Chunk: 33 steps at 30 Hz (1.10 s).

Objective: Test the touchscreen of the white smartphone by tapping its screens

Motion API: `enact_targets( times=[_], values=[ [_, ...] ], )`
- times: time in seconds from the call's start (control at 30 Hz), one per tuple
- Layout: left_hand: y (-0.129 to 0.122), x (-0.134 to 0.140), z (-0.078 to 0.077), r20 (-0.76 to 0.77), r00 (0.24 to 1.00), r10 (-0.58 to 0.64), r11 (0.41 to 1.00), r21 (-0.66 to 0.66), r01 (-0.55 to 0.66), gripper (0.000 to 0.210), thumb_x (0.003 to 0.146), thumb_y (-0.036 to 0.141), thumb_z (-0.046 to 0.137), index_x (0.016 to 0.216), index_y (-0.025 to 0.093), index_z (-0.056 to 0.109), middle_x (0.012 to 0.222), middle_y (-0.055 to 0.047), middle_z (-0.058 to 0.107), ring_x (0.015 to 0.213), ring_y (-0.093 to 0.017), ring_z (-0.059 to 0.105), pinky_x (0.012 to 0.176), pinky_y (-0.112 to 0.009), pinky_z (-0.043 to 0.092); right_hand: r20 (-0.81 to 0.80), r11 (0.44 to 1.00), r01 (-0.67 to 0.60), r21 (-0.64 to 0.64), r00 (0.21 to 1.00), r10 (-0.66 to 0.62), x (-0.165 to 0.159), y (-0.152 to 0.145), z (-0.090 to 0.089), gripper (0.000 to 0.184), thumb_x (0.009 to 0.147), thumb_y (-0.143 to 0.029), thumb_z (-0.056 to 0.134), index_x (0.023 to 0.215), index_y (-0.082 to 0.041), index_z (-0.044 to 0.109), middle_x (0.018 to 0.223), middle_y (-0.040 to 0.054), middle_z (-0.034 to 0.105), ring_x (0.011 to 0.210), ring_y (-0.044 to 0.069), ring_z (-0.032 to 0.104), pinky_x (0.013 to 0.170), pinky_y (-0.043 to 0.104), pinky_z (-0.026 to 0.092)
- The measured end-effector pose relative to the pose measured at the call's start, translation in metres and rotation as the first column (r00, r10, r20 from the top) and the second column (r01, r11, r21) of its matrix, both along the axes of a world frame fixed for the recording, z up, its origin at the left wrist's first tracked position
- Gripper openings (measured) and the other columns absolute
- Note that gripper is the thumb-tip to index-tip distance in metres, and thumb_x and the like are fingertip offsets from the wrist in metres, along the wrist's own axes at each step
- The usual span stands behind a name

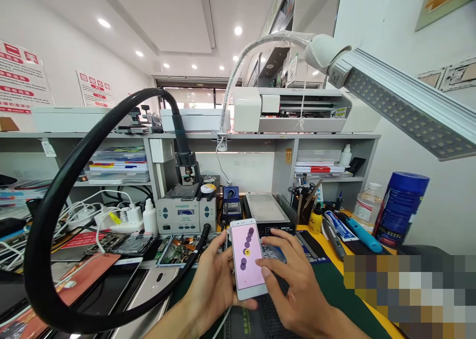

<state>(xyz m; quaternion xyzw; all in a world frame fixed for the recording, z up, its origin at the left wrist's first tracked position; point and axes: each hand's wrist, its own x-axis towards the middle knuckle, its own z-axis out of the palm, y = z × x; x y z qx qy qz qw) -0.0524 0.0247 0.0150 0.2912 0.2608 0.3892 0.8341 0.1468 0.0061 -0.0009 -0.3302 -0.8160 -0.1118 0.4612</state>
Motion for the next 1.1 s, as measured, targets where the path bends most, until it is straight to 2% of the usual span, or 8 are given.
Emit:
enact_targets(
  times=[0.27,0.33,0.43,0.53,0.67,0.83,0.97,1.1],
  values=[
    [-0.002,0.001,-0.001,-0.003,1.000,-0.016,1.000,-0.006,0.016,0.067,0.086,0.071,0.052,0.126,0.019,0.063,0.101,-0.012,0.061,0.098,-0.035,0.063,0.061,-0.046,0.059,0.075,0.983,0.160,-0.086,0.985,-0.154,0.005,0.008,-0.001,0.046,0.091,-0.020,0.055,0.138,-0.021,0.055,0.143,0.0172,0.046,0.138,0.037,0.037,0.105,0.064,0.045],
    [-0.001,0.001,-0.001,0.000,1.000,-0.028,1.000,0.000,0.028,0.067,0.086,0.071,0.051,0.126,0.019,0.063,0.101,-0.011,0.061,0.094,-0.033,0.063,0.062,-0.046,0.059,0.096,0.990,0.122,-0.063,0.989,-0.116,0.003,0.004,0.001,0.037,0.089,-0.021,0.058,0.125,-0.022,0.065,0.145,0.0156,0.047,0.139,0.039,0.036,0.106,0.066,0.043],
    [-0.001,0.000,0.000,-0.006,1.000,-0.011,1.000,-0.016,0.011,0.067,0.087,0.070,0.050,0.126,0.018,0.062,0.096,-0.010,0.061,0.088,-0.030,0.063,0.063,-0.042,0.058,0.099,0.995,-0.093,-0.023,0.991,0.094,-0.003,-0.006,0.005,0.015,0.083,-0.017,0.059,0.081,-0.022,0.073,0.134,0.0100,0.059,0.136,0.039,0.041,0.105,0.063,0.044],
    [-0.001,-0.001,0.001,-0.003,1.000,0.005,1.000,-0.026,-0.005,0.065,0.087,0.069,0.050,0.128,0.019,0.061,0.094,-0.009,0.061,0.087,-0.030,0.063,0.064,-0.042,0.057,0.056,0.984,-0.177,-0.012,0.983,0.177,-0.005,-0.012,0.009,0.016,0.080,-0.013,0.058,0.074,-0.021,0.071,0.123,0.0098,0.065,0.129,0.036,0.048,0.102,0.058,0.048],
    [-0.002,-0.001,0.001,-0.020,1.000,-0.017,1.000,-0.009,0.017,0.068,0.087,0.070,0.050,0.128,0.017,0.062,0.099,-0.011,0.061,0.088,-0.030,0.062,0.061,-0.045,0.058,0.015,0.994,-0.109,-0.003,0.994,0.109,0.000,-0.005,0.008,0.017,0.081,-0.010,0.059,0.083,-0.021,0.072,0.119,0.0114,0.065,0.125,0.034,0.051,0.102,0.057,0.048],
    [-0.002,0.000,-0.001,-0.039,0.999,-0.007,1.000,0.007,0.007,0.067,0.087,0.070,0.050,0.127,0.018,0.063,0.101,-0.011,0.059,0.093,-0.031,0.061,0.060,-0.044,0.059,0.036,1.000,0.012,-0.027,0.999,-0.011,0.002,0.002,0.001,0.025,0.085,-0.014,0.059,0.107,-0.020,0.068,0.124,0.0142,0.061,0.129,0.035,0.047,0.101,0.058,0.049],
    [-0.005,0.001,-0.003,-0.034,0.998,-0.052,0.998,0.042,0.053,0.066,0.087,0.072,0.048,0.126,0.021,0.063,0.101,-0.011,0.059,0.099,-0.033,0.060,0.063,-0.046,0.059,0.098,0.989,0.141,-0.040,0.986,-0.137,0.001,0.003,0.001,0.041,0.087,-0.020,0.059,0.128,-0.020,0.061,0.140,0.0165,0.050,0.139,0.038,0.038,0.106,0.063,0.045],
    [-0.009,0.004,-0.002,-0.040,0.995,-0.095,0.994,0.059,0.097,0.066,0.088,0.072,0.044,0.121,0.019,0.066,0.104,-0.012,0.059,0.098,-0.033,0.061,0.065,-0.044,0.058,0.192,0.978,0.205,-0.031,0.962,-0.195,0.001,0.000,0.004,0.059,0.087,-0.029,0.062,0.144,-0.022,0.051,0.155,0.0186,0.036,0.147,0.044,0.026,0.108,0.072,0.038]
  ],
)
